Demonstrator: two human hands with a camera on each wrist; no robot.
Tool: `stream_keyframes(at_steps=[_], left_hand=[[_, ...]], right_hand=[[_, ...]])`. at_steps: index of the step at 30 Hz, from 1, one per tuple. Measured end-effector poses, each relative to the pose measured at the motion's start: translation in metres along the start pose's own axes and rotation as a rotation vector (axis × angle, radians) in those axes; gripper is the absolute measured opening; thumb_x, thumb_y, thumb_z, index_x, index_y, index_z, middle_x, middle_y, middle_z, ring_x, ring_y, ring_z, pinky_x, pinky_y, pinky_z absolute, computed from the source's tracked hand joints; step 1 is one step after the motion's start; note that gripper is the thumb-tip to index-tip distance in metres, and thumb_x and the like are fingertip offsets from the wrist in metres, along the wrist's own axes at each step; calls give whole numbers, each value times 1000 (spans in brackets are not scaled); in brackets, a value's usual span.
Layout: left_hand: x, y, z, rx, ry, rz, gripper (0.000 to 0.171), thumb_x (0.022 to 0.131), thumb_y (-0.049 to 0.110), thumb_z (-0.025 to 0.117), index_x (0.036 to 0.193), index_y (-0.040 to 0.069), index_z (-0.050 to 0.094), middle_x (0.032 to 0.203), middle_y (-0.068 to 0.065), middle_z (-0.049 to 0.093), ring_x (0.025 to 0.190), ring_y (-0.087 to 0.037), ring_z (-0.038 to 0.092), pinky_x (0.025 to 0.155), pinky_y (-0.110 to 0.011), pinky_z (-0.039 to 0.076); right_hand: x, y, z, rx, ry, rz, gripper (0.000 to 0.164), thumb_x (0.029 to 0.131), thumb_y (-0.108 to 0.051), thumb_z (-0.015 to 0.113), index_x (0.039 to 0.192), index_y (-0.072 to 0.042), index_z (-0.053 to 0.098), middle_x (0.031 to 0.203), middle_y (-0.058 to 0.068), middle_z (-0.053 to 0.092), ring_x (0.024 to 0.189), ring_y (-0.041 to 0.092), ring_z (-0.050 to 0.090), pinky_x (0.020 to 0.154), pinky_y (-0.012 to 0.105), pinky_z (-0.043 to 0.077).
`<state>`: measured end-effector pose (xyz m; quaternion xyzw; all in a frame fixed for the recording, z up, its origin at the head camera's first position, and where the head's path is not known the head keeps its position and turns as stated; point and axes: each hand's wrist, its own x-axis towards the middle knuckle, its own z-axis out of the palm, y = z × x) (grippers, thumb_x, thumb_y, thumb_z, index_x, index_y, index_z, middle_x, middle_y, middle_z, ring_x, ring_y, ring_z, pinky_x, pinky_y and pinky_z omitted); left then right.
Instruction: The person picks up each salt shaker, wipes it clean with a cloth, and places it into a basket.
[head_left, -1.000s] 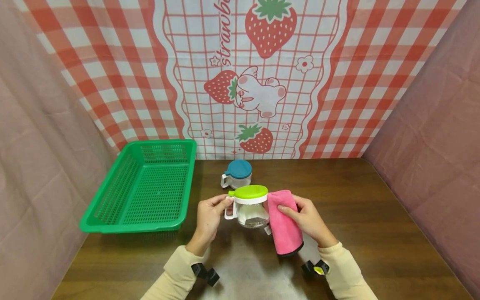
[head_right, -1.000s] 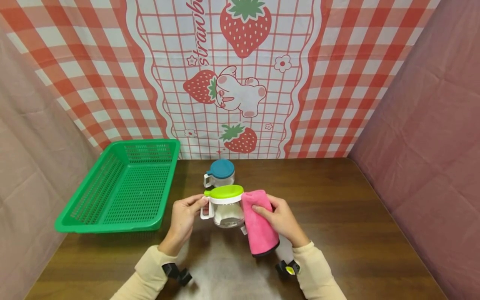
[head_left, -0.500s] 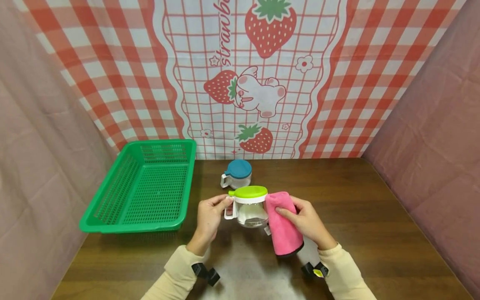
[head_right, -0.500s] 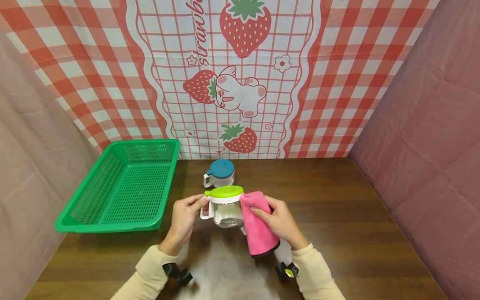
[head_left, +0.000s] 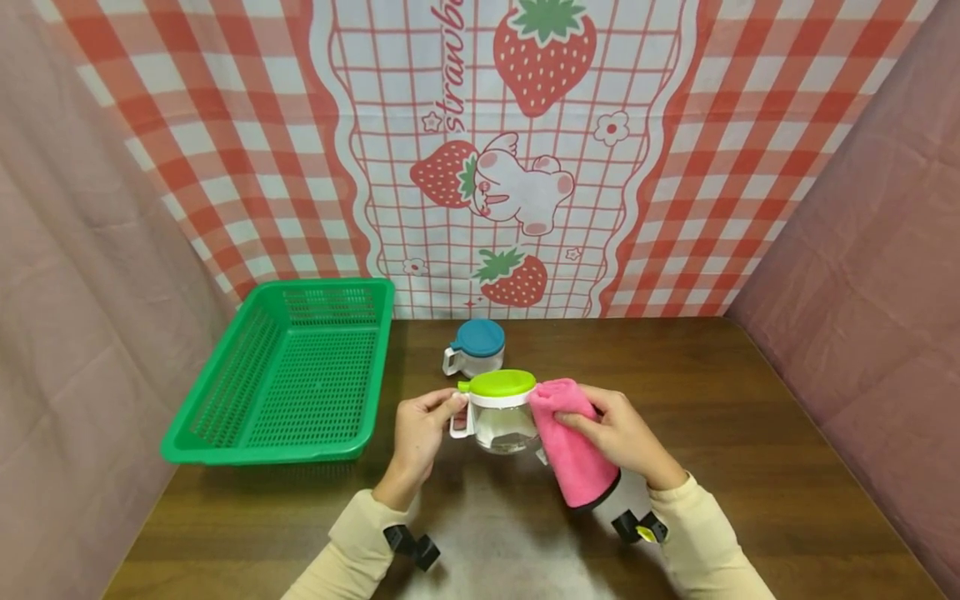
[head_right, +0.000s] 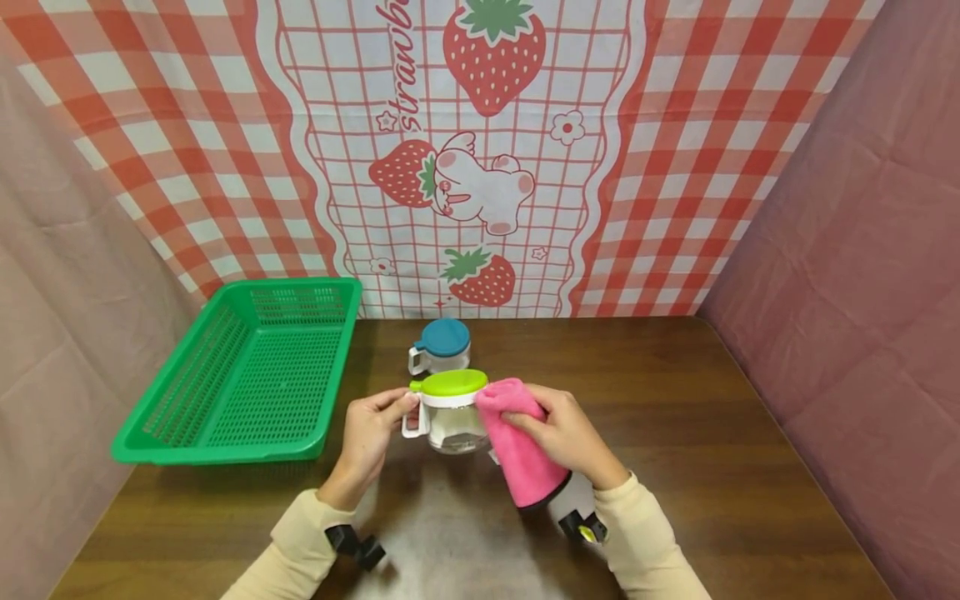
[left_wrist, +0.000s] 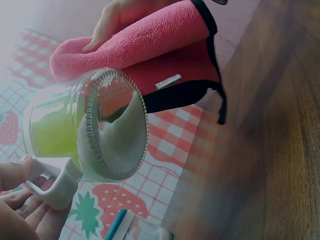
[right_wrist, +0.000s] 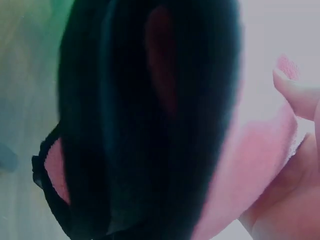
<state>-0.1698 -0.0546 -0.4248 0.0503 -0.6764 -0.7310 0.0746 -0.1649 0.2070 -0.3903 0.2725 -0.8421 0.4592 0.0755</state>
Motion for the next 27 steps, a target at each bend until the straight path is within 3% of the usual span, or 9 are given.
stream_keyframes(at_steps=[7,14,21,27], left_hand=[[-1,1,1,22,-4,18,19,85,3,71,99,-10,73,94,-24,72,66,-8,65,63,-22,56],[-1,-2,0,48,-15,47,19,84,2,72,97,-11,73,90,-26,72,66,-14,66,62,-23,56],[-2,-2,0,50,-24,65,19,84,2,72,98,-12,72,87,-26,72,63,-11,65,60,-19,55],[-3,-2,0,94,-32,103,19,83,3,74,97,-9,73,83,-25,71,62,-7,61,60,-17,53]], right_hand=[[11,0,-13,-87,-1,-102,22,83,2,72,105,-2,71,99,13,72,81,-1,58,65,20,51],[25,-3,-23,-198,12,-60,37,82,-7,75,118,-5,67,109,11,72,88,6,62,70,21,52],[32,-6,-29,-281,8,-115,37,81,0,74,118,-5,69,112,9,72,99,21,67,82,36,57],[33,-9,-32,-376,21,-177,37,78,0,76,114,-3,70,102,9,74,91,23,68,77,43,56]])
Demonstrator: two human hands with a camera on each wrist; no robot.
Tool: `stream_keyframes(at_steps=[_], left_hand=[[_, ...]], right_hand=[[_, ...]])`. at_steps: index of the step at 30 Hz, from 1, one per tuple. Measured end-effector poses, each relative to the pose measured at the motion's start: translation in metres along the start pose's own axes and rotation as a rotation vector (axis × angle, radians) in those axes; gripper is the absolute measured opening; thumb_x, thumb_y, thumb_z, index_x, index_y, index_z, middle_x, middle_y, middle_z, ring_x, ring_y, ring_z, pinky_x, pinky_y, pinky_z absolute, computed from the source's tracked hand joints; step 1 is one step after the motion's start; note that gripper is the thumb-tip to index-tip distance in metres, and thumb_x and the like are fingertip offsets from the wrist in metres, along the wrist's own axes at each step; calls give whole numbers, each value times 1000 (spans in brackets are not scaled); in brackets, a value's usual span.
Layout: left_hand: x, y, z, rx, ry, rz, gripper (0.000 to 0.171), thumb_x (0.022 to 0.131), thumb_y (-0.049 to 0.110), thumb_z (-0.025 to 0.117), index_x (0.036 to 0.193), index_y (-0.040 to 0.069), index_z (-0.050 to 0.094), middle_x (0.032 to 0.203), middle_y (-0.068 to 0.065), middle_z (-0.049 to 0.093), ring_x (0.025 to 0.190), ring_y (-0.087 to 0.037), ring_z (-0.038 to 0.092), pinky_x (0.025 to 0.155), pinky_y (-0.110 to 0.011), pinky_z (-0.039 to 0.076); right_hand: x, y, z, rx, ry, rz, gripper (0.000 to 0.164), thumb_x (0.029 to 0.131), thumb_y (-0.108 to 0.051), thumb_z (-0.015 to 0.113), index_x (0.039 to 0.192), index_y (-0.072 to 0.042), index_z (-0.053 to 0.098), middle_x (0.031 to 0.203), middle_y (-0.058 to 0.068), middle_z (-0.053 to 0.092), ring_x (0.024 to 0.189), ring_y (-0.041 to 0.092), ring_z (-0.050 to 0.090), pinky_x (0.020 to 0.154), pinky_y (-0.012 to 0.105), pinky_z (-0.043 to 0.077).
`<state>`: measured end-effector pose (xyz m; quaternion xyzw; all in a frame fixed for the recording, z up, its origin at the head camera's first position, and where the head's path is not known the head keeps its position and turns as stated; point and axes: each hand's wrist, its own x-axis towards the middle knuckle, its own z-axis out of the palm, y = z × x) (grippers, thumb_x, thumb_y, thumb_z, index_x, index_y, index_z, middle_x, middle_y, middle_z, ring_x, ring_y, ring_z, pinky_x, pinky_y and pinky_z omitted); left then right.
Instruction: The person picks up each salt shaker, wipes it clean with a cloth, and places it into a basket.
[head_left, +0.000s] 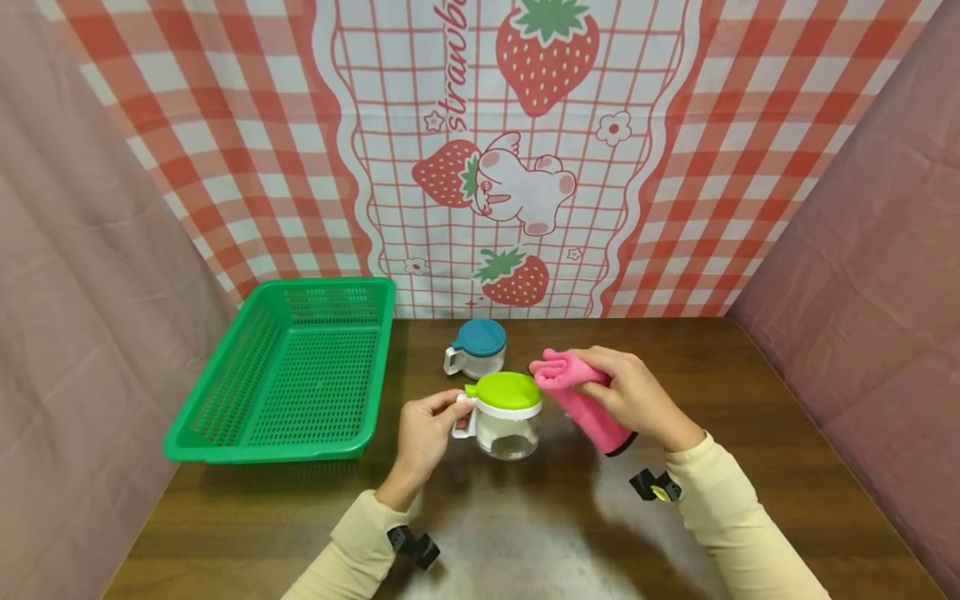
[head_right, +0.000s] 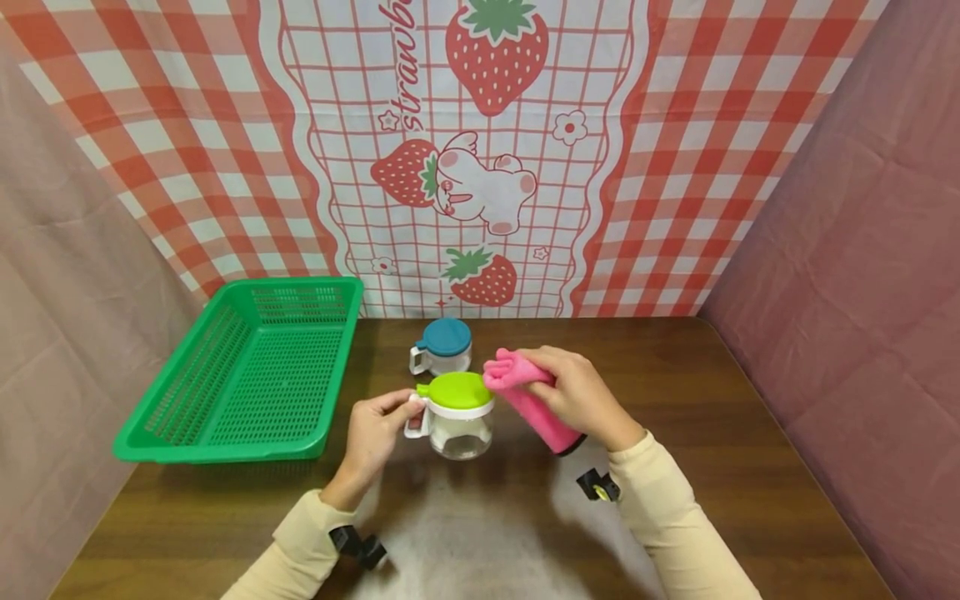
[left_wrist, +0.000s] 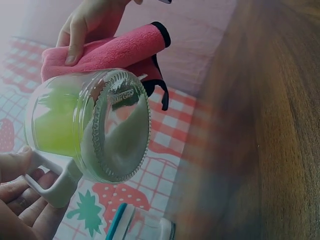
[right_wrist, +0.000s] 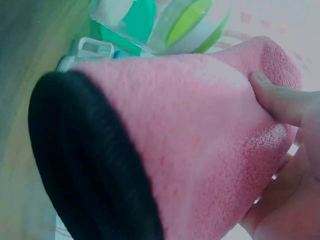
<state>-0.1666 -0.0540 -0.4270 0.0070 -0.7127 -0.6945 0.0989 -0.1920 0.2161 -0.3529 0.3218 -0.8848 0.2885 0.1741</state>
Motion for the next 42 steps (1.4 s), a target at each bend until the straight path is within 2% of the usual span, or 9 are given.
stream_keyframes(at_steps=[8,14,21,29,34,42], left_hand=[[-1,-2,0,67,-4,39,17,81,6,76,94,-5,75,78,-21,71,64,-14,61,59,-18,52],[-2,0,-1,94,-7,49,18,81,8,77,94,-4,75,76,-18,71,62,-8,58,57,-17,49],[-3,2,1,113,-18,28,17,81,9,77,93,-4,76,75,-18,71,62,-9,58,58,-17,49],[-5,2,3,121,-33,19,16,81,8,76,92,-3,76,76,-17,71,62,-6,57,58,-16,49],[-6,1,4,131,-45,40,16,81,6,76,93,-4,76,77,-19,72,62,-6,58,58,-16,49],[-9,3,4,144,-48,40,16,80,7,76,92,-3,76,78,-18,72,64,-16,61,57,-16,48]], right_hand=[[-1,-5,0,-84,-3,-54,36,77,1,78,112,-4,71,99,5,70,88,19,64,74,41,55],[-1,-8,-1,-75,-32,-90,35,76,-1,79,110,-5,73,98,2,69,89,16,63,74,37,55],[-3,-8,1,-90,-85,-145,34,77,0,78,109,-7,74,96,2,70,88,16,64,73,35,55],[-4,-9,3,-64,-109,-157,32,78,-1,77,109,-11,74,94,-3,69,84,11,61,72,30,53],[-1,-12,4,-66,-143,-176,32,78,2,75,107,-11,74,93,-3,68,84,10,61,72,30,53],[3,-14,6,-86,-170,-208,27,79,-2,75,104,-11,74,93,-2,69,86,12,62,75,33,54]])
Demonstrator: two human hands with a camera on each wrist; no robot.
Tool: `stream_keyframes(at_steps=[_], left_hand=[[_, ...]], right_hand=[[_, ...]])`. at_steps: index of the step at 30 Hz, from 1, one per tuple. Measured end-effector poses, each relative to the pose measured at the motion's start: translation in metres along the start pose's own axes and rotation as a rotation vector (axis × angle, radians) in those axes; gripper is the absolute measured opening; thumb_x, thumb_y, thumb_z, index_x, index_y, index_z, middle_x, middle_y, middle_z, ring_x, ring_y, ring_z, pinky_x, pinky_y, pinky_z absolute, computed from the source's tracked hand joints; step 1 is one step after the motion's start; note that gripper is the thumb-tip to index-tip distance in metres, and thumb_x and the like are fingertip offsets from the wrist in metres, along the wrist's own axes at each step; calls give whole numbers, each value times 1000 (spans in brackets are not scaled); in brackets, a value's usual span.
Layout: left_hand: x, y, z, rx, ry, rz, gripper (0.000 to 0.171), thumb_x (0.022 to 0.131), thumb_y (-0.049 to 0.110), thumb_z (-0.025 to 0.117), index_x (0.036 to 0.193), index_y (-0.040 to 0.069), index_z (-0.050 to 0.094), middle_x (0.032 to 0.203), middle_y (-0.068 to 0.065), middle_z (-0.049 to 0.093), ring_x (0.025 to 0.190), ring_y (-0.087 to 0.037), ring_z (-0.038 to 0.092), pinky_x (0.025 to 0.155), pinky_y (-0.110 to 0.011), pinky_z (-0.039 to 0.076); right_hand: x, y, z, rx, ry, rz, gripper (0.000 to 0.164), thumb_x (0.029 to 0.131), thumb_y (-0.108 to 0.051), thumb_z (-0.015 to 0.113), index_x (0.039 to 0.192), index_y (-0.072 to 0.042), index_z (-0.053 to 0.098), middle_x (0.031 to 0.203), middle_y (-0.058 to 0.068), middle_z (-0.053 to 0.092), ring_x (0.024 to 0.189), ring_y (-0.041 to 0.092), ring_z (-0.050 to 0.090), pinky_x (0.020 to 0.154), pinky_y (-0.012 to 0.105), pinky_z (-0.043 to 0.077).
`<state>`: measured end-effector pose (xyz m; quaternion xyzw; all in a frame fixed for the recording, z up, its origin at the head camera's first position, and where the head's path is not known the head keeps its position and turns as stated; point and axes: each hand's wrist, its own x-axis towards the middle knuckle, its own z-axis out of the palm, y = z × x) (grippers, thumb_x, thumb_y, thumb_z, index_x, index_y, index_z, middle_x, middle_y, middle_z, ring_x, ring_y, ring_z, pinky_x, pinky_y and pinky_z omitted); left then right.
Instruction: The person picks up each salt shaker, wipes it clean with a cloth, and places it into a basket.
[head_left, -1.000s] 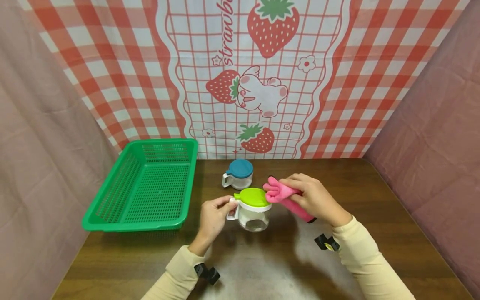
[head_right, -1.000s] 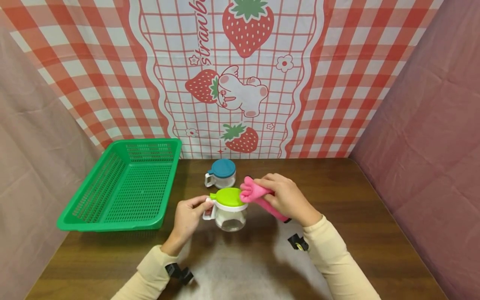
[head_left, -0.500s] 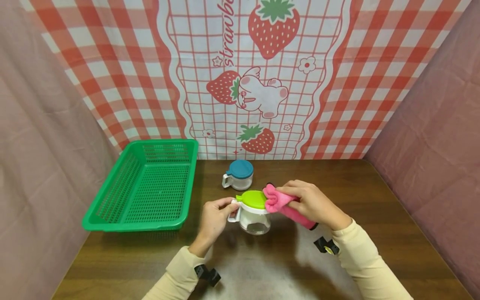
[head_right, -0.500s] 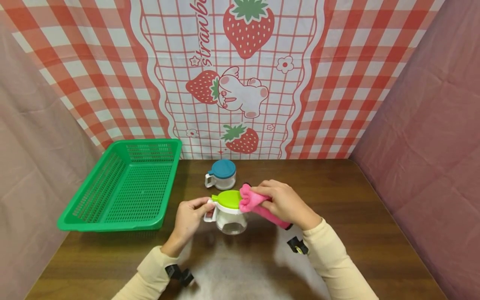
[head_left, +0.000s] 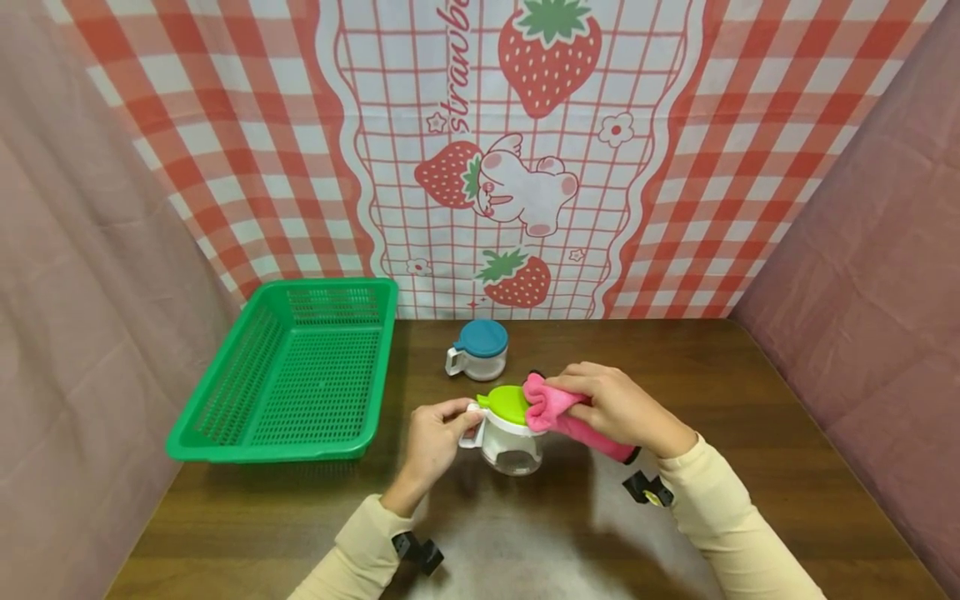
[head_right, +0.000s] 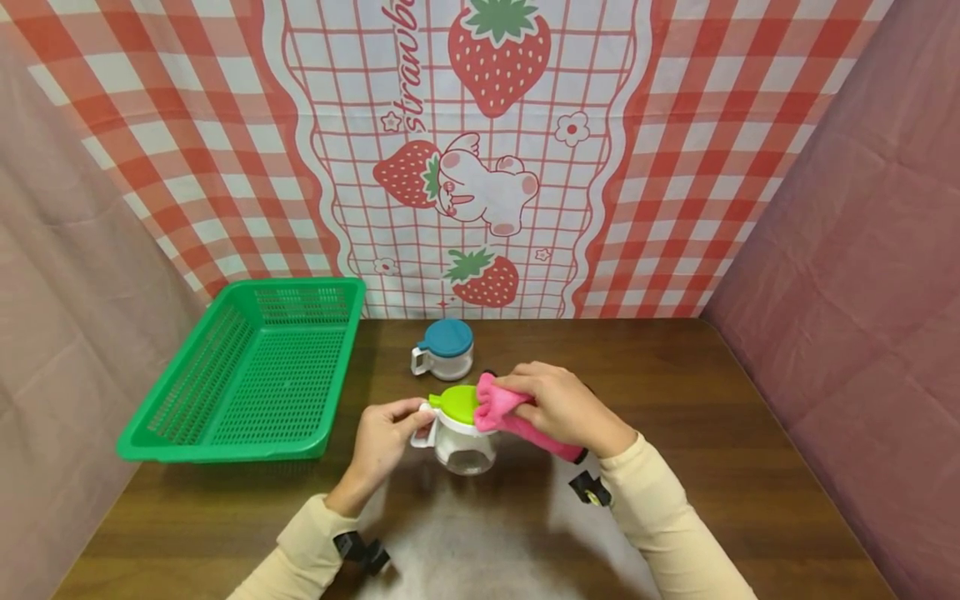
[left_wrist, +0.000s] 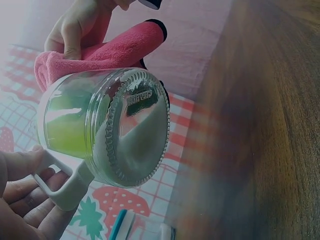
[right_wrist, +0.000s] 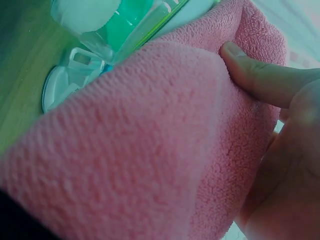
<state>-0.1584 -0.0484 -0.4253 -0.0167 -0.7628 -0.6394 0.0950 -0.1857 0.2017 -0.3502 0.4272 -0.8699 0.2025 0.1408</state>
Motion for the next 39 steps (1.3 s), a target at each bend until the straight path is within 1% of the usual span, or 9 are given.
stream_keyframes(at_steps=[6,11,13,18,20,25,30,35,39], left_hand=[[0,-1,0,18,-8,7,15,80,8,77,92,-2,76,75,-17,71,63,-17,60,55,-16,47],[0,-1,0,41,-14,11,15,80,9,77,90,-1,77,72,-14,70,61,-11,57,54,-16,45],[0,-1,0,46,-17,12,15,80,10,78,90,-1,77,72,-14,70,61,-10,57,54,-16,45],[0,-1,1,31,-27,10,15,80,10,78,90,-1,77,74,-16,71,62,-16,61,55,-16,47],[0,-1,1,25,-31,9,15,80,9,77,90,-2,77,74,-17,72,63,-16,62,55,-16,47],[-1,-2,2,34,-48,15,14,80,10,78,89,-1,77,72,-15,70,60,-8,57,53,-16,46],[-2,-3,3,22,-60,20,11,79,8,77,86,-1,76,69,-15,69,58,-7,55,53,-16,46],[-3,-2,2,19,-71,25,14,79,8,78,88,-2,76,74,-17,72,61,-8,59,55,-16,48],[-3,-2,2,44,-80,25,15,79,10,78,89,-1,77,78,-17,73,63,-12,62,55,-16,49]], right_hand=[[3,-2,-2,-14,-30,18,28,81,-6,76,108,-13,74,94,-3,69,87,11,62,75,32,54],[6,-3,-3,-21,-59,29,31,81,-4,74,110,-15,74,94,-5,68,87,10,61,75,31,54],[7,-4,-3,-20,-64,25,31,80,-4,74,109,-15,74,93,-5,68,87,10,61,75,31,54],[10,-4,-3,-26,-65,7,31,80,-4,75,109,-15,74,92,-5,68,86,10,61,74,30,53],[11,-5,-2,-31,-69,5,32,80,-3,75,109,-15,74,92,-5,67,86,10,61,74,30,53],[14,-7,0,-37,-88,5,34,79,0,73,110,-15,74,93,-4,68,86,11,61,74,31,53],[17,-9,2,-42,-88,-15,33,80,-1,73,109,-16,74,92,-5,67,85,11,61,72,30,52],[19,-9,5,-38,-82,-19,33,79,-1,73,109,-16,74,92,-5,67,84,11,61,72,30,52],[21,-8,7,-38,-92,-14,33,80,-3,73,110,-16,73,92,-5,68,85,11,61,73,31,52]])
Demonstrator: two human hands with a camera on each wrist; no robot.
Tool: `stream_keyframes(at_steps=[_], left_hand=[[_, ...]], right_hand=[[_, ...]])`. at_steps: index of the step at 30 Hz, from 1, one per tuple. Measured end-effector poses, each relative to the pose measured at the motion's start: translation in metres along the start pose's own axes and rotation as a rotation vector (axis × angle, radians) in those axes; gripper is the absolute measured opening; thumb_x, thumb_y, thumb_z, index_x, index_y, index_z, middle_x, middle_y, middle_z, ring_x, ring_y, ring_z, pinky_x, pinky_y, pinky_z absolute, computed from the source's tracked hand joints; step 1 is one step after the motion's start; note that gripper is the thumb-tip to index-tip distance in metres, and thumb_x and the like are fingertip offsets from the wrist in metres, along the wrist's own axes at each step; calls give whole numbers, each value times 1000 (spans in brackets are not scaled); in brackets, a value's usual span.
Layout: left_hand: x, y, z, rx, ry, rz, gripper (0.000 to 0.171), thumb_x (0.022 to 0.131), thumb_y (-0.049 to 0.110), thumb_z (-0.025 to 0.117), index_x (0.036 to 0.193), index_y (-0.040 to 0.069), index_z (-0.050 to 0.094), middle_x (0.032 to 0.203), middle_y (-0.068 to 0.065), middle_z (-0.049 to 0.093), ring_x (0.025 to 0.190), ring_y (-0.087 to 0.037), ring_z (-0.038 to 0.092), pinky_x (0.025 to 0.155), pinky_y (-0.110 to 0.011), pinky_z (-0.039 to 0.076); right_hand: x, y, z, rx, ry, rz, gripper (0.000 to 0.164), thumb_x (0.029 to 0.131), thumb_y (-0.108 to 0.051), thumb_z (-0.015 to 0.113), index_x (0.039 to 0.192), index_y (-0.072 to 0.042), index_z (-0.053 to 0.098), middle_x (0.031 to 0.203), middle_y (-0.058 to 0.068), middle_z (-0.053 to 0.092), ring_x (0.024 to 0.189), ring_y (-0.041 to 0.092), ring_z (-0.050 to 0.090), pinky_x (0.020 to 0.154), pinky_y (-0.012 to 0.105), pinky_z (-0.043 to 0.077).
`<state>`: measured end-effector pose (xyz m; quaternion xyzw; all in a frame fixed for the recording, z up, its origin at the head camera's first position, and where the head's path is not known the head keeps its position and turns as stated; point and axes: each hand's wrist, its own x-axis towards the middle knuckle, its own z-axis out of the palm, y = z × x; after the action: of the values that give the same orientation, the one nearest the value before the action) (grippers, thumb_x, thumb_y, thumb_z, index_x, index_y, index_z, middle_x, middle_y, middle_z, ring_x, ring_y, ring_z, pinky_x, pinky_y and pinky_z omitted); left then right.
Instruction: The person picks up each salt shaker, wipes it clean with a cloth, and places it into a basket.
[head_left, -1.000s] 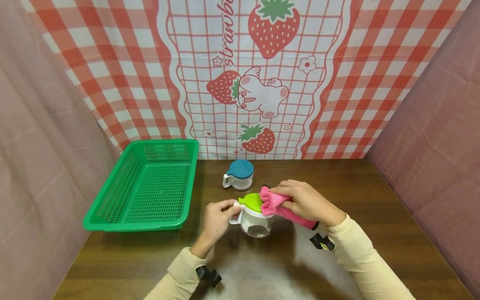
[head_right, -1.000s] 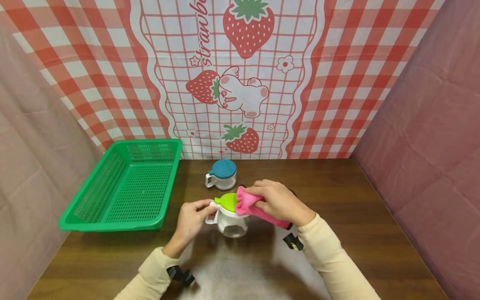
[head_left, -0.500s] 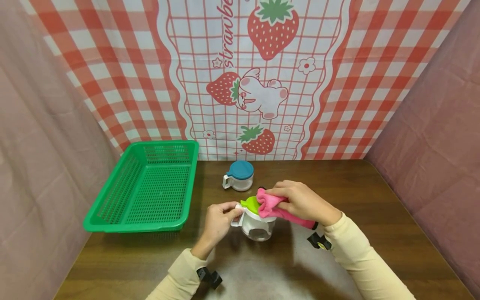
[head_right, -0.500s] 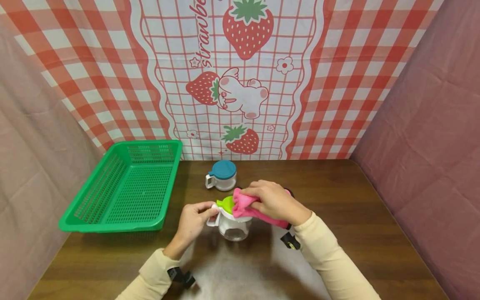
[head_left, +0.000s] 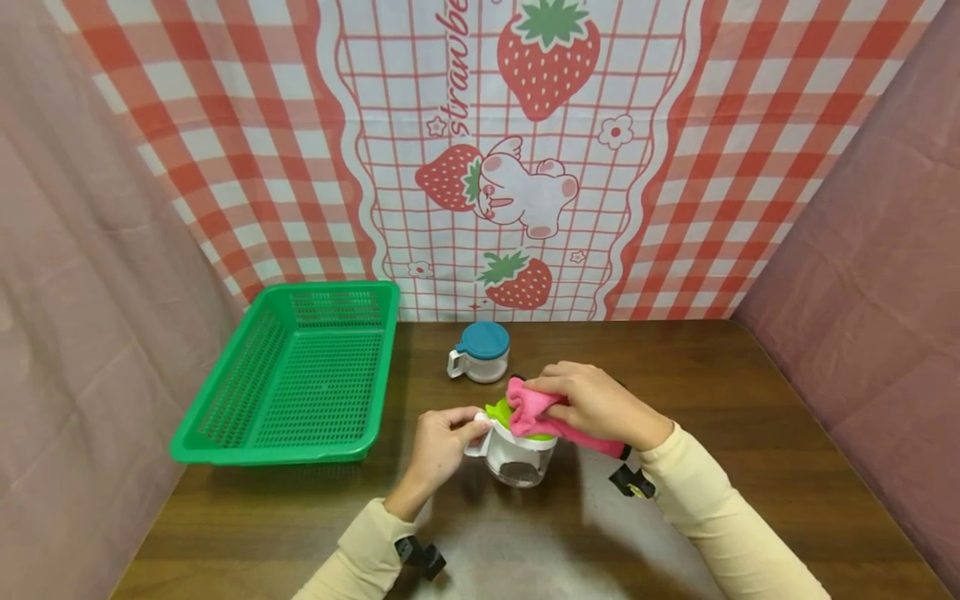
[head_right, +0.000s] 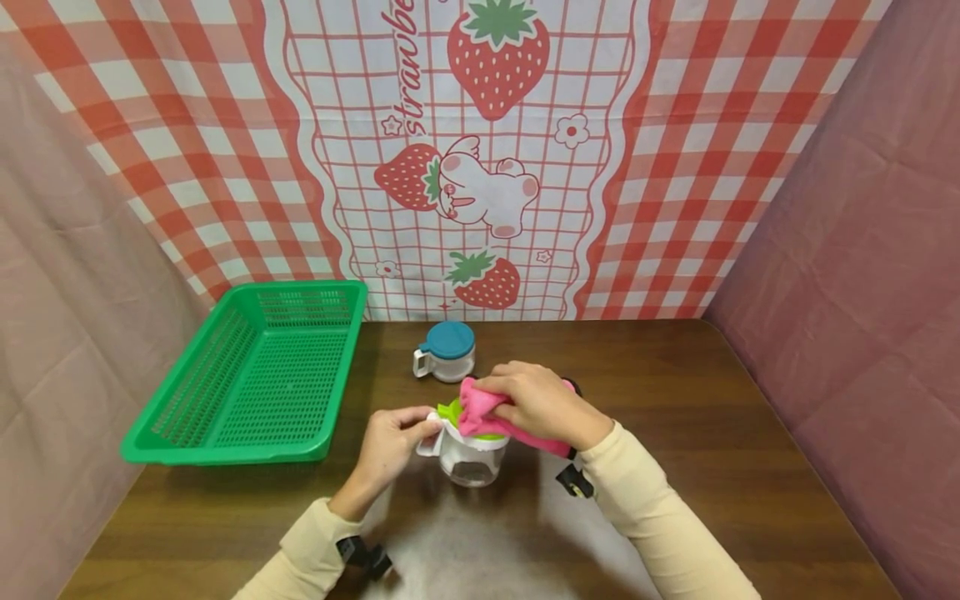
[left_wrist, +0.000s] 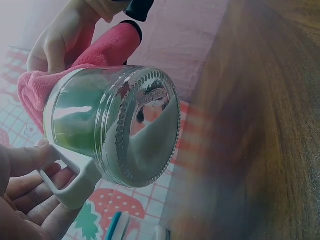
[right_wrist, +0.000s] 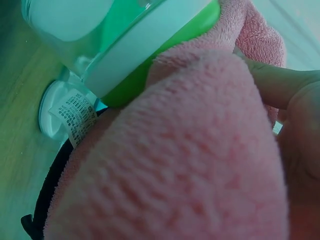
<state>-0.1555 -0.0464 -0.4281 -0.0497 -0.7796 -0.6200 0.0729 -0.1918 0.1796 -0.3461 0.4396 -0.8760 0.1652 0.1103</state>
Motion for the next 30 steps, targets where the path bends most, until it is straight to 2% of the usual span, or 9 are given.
stream_keyframes(at_steps=[6,15,26,30], left_hand=[[-1,1,2,-16,-39,-8,16,79,9,78,91,-2,76,80,-19,73,63,-13,63,56,-20,54],[-5,2,4,-23,-93,33,18,80,8,76,93,-5,75,82,-21,73,60,-1,60,57,-18,53],[-5,1,6,-42,-104,28,16,80,7,77,91,-4,76,80,-21,73,62,-13,64,57,-17,52],[-5,0,6,-55,-107,33,16,79,8,78,91,-3,76,79,-20,73,61,-12,62,57,-17,51]], right_hand=[[2,0,3,-10,3,5,30,82,-8,74,111,-16,73,92,-4,67,84,11,61,73,31,53],[2,1,9,-12,36,23,30,82,-10,75,111,-14,73,92,-4,68,83,11,61,73,32,53],[1,9,13,-1,-23,145,32,84,-12,74,116,-16,71,90,-3,67,81,12,61,71,33,51],[-2,13,16,5,-14,166,33,84,-12,73,118,-14,71,94,0,69,84,15,64,74,36,53]])
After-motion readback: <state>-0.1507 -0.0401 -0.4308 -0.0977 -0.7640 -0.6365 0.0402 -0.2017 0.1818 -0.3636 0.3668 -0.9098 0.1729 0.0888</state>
